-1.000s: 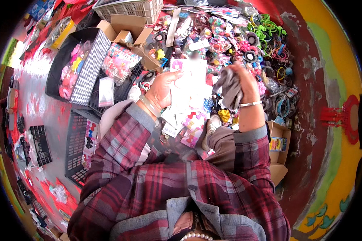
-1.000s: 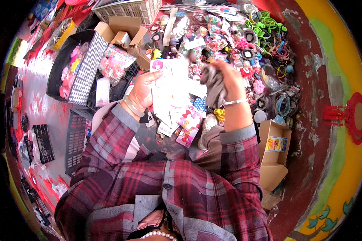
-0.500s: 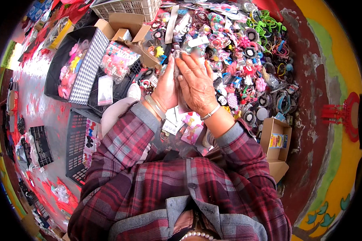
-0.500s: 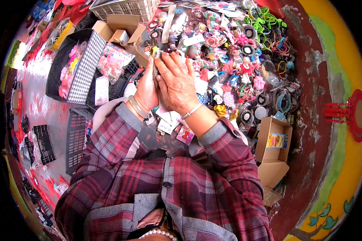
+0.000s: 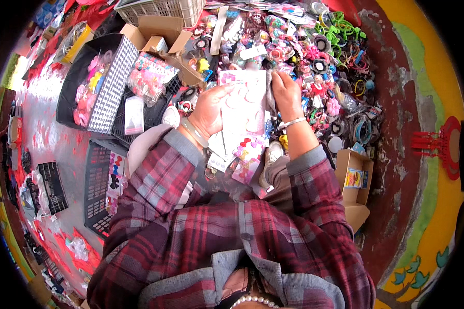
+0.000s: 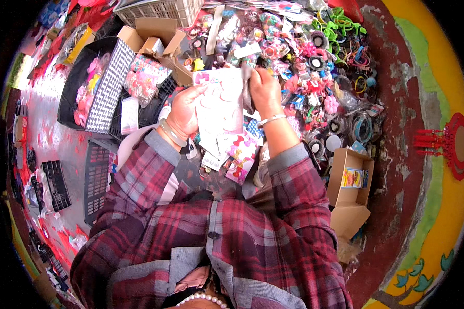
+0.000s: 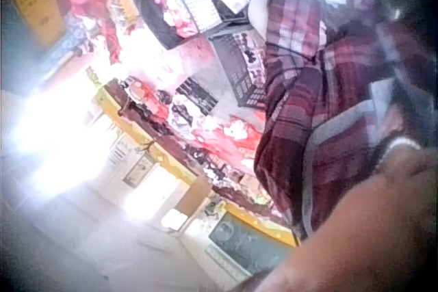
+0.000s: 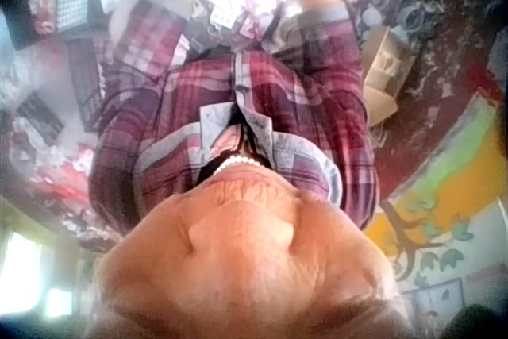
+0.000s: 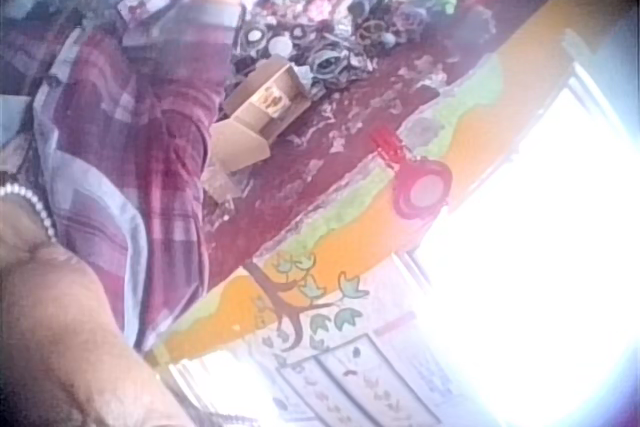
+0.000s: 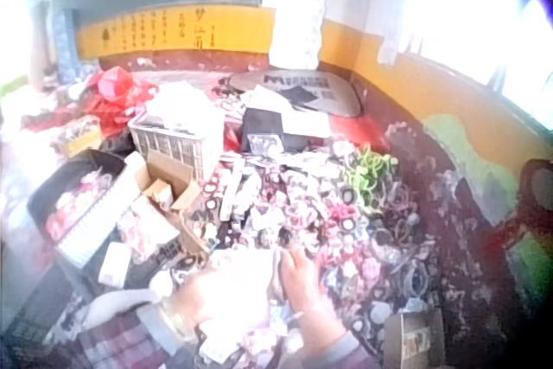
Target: The person sits on the floor and sorts through a large pile of small, packaged items, likely hair accessories. They pick up individual packages, turn them over to view the contents, and place them into a nearby black plastic crate.
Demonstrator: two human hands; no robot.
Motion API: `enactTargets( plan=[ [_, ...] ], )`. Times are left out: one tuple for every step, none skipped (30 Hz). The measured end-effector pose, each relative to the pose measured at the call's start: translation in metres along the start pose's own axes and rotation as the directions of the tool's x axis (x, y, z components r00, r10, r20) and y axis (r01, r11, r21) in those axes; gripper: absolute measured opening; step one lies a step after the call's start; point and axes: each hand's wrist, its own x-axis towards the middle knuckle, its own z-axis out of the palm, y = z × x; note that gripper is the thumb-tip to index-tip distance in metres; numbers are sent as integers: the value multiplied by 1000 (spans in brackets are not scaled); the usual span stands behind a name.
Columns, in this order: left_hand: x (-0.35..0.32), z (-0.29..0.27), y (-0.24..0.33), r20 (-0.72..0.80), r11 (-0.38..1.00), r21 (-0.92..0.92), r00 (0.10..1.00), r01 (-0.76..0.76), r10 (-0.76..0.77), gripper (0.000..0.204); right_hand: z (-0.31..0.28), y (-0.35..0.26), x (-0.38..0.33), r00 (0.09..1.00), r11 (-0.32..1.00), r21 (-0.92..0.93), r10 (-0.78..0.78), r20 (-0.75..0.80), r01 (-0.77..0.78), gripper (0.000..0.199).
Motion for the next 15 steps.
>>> enactTargets(
  plan=[
    [1, 4, 6, -1, 1000, -10, 1000, -4, 4, 27, -1, 14, 7, 993, 984, 137, 109, 47, -114, 27],
    [-2, 6, 9, -3, 999, -21, 1000, -28, 27, 28, -7, 15, 9, 958, 841, 458, 252, 141, -288, 26],
    [-3, 9, 13, 9, 999, -22, 1000, -26, 26, 28, -16, 13, 11, 928, 664, 652, 311, 205, -367, 28],
    [-5, 13, 17, 21, 999, -23, 999, -24, 25, 29, -22, 16, 13, 911, 440, 801, 258, 322, -407, 28],
    [-6, 13, 18, 27, 999, -28, 999, -20, 21, 29, -26, 13, 11, 889, 181, 873, 178, 423, -452, 30],
    [-6, 12, 18, 14, 999, -20, 1000, -27, 27, 31, -32, 4, 9, 859, 107, 855, 143, 492, -508, 33],
    [-5, 9, 18, 0, 999, -13, 999, -33, 33, 34, -28, 4, 9, 842, 41, 846, 130, 524, -532, 33],
    [-4, 6, 18, -14, 999, -5, 999, -37, 37, 36, -22, 3, 7, 825, -27, 832, 116, 554, -555, 33],
    [-3, 2, 16, -14, 999, -4, 999, -52, 52, 35, -16, 0, 6, 807, -94, 813, 101, 581, -574, 33],
    [-1, -4, 14, -14, 998, -3, 998, -66, 66, 34, -12, -3, 2, 763, -83, 770, 105, 638, -632, 33],
    [-1, -10, 14, -20, 996, -3, 996, -88, 88, 34, -10, -12, -4, 722, -62, 728, 97, 685, -683, 33],
    [1, -14, 14, -37, 987, 85, 989, -139, 142, 32, -7, -19, -8, 714, 14, 719, 127, 688, -695, 33],
    [2, -18, 14, -48, 967, 172, 979, -187, 198, 30, -5, -26, -11, 707, 89, 703, 157, 690, -705, 33],
    [1, -15, 14, -55, 939, 257, 966, -230, 252, 28, -5, -37, -18, 720, 68, 717, 69, 690, -694, 33],
    [-1, -11, 12, -85, 921, 311, 958, -234, 272, 27, -4, -41, -19, 740, 144, 727, 61, 670, -671, 33]
  ],
)
